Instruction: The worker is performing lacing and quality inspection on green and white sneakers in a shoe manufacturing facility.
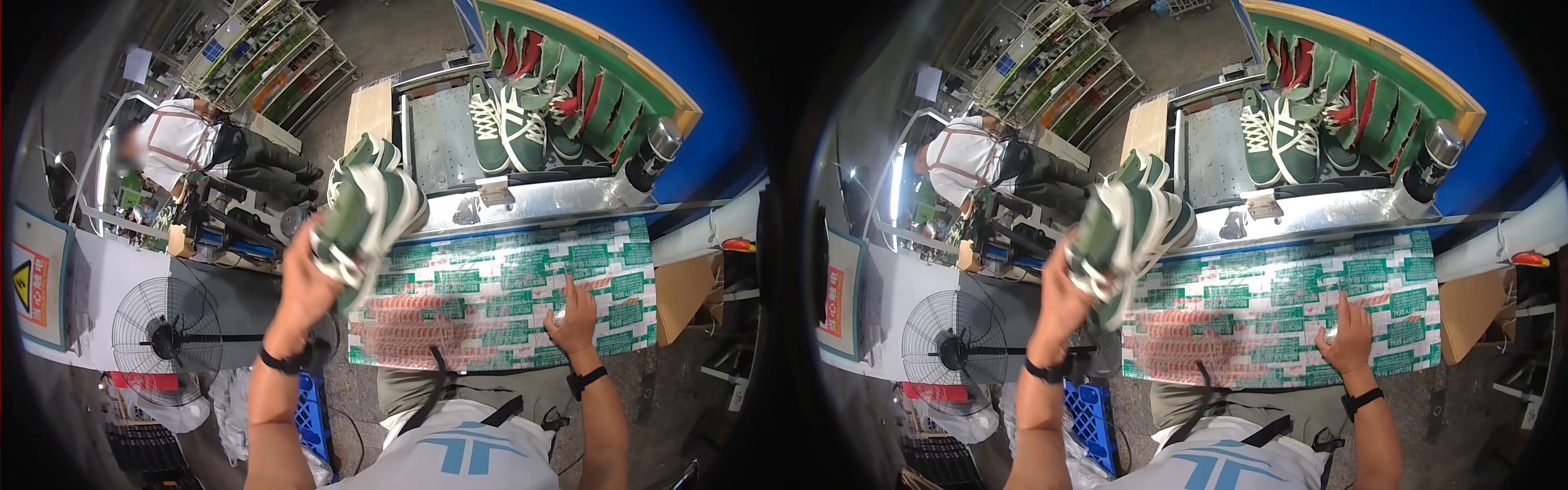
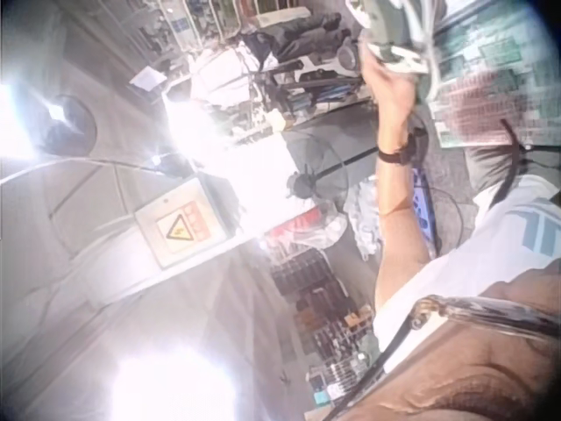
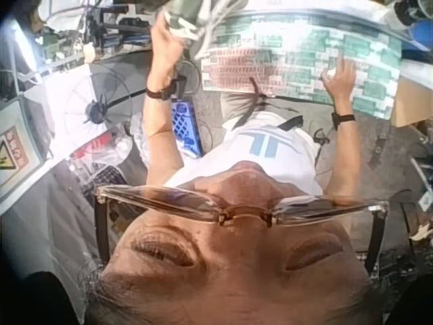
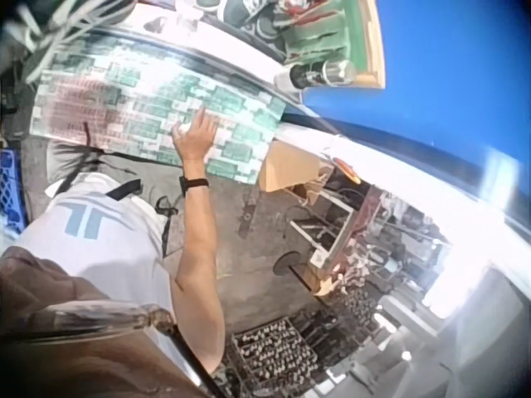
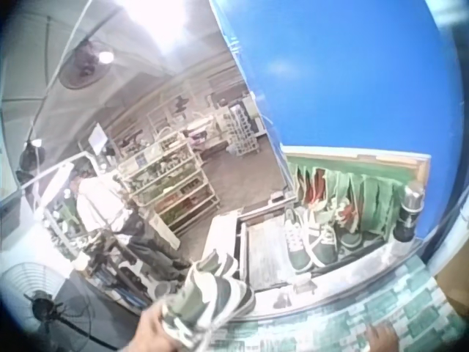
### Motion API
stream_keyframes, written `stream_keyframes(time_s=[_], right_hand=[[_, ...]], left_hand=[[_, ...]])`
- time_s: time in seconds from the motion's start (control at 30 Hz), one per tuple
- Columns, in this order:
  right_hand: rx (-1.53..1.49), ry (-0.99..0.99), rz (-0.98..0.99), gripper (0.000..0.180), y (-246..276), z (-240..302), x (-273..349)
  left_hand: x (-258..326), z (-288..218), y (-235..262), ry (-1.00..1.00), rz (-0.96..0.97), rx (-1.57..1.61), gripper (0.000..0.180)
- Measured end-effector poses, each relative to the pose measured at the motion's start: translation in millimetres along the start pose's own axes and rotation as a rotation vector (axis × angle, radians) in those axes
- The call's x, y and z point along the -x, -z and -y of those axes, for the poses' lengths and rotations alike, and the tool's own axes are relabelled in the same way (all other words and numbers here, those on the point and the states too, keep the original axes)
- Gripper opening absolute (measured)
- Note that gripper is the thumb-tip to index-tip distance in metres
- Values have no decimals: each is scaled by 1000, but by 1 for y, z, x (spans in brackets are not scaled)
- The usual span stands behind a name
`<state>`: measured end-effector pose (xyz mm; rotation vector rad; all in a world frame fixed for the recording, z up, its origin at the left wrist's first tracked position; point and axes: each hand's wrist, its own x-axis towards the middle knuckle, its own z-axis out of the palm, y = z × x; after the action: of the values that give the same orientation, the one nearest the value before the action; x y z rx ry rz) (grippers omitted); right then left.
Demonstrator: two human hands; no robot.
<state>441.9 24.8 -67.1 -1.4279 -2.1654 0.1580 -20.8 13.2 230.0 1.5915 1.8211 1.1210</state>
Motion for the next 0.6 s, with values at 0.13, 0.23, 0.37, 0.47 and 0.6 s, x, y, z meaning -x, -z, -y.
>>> stream_keyframes(time_s=[0.13, 0.23, 0.37, 0.47, 0.6], right_hand=[[1, -17, 24, 91, 3, -1, 0], [43, -27, 15, 90, 2, -4, 2], [58, 9, -22, 89, 2, -3, -3], [67, -6, -14, 88, 7, 0, -4], [34, -6, 8, 88, 1, -5, -10]], left_hand=[[-147, 33, 39, -223, -101, -289, 77], [-271, 92, 43, -38, -78, -409, 77], [-386, 183, 23, 16, -21, -506, 77], [-434, 225, -21, -62, 81, -547, 80], [-463, 274, -9, -67, 277, -654, 88]])
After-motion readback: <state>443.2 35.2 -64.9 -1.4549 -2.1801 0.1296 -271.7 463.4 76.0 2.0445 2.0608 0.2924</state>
